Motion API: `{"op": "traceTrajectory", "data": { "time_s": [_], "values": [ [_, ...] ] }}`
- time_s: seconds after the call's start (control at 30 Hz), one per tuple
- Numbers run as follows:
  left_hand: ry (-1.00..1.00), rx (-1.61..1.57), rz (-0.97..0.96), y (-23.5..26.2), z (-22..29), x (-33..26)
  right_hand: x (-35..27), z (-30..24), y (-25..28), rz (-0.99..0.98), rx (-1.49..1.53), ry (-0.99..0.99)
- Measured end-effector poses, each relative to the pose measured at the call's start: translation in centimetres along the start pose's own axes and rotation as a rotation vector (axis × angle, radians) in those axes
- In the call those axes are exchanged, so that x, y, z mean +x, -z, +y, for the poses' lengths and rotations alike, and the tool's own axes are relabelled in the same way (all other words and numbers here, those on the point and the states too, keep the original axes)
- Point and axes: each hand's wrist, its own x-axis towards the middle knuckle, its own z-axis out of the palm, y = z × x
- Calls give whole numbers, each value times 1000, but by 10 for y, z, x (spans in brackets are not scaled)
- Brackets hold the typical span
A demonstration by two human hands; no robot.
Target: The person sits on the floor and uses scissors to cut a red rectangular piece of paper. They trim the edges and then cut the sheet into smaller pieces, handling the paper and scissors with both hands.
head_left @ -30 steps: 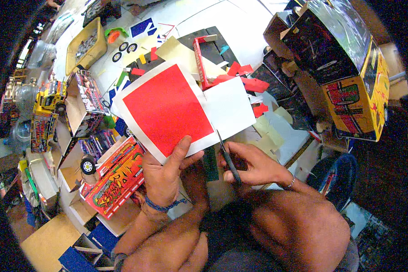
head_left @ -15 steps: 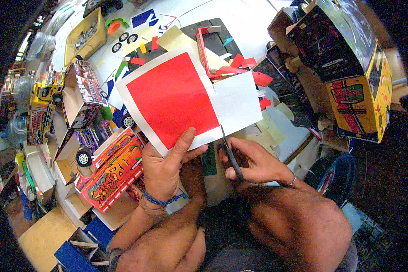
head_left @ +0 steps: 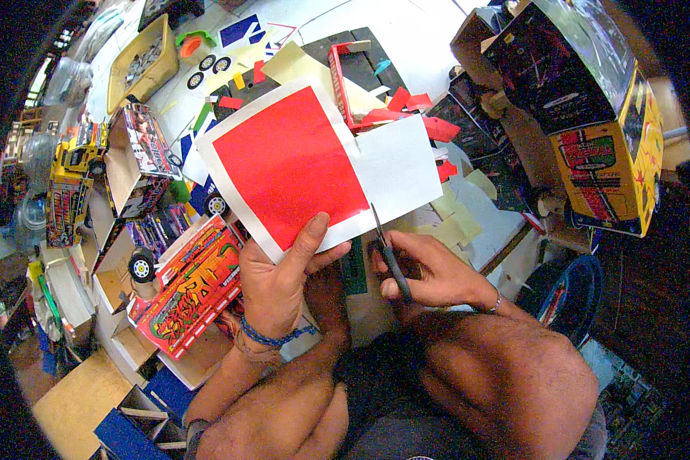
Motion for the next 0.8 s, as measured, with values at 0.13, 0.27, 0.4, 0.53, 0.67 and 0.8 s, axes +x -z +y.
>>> {"op": "traceTrajectory", "data": {
  "time_s": [0.13, 0.27, 0.4, 0.53, 0.67, 0.8],
  "values": [
    [18, 3, -6, 0, 1, 1, -1, 0, -1, -9, 23, -73],
    [29, -7, 3, 0, 1, 2, -2, 1, -1, -1, 14, -74],
    [35, -4, 13, 1, -1, 3, -3, 2, -2, 26, 36, -53],
    [47, 5, 25, 1, -2, 3, -4, 3, -2, 36, 60, -45],
    [56, -6, 14, 0, 0, 2, -5, 3, -2, 45, 32, -55],
    [52, -5, 23, -2, 1, 2, -5, 4, -4, 65, 81, -42]
  ]
}}
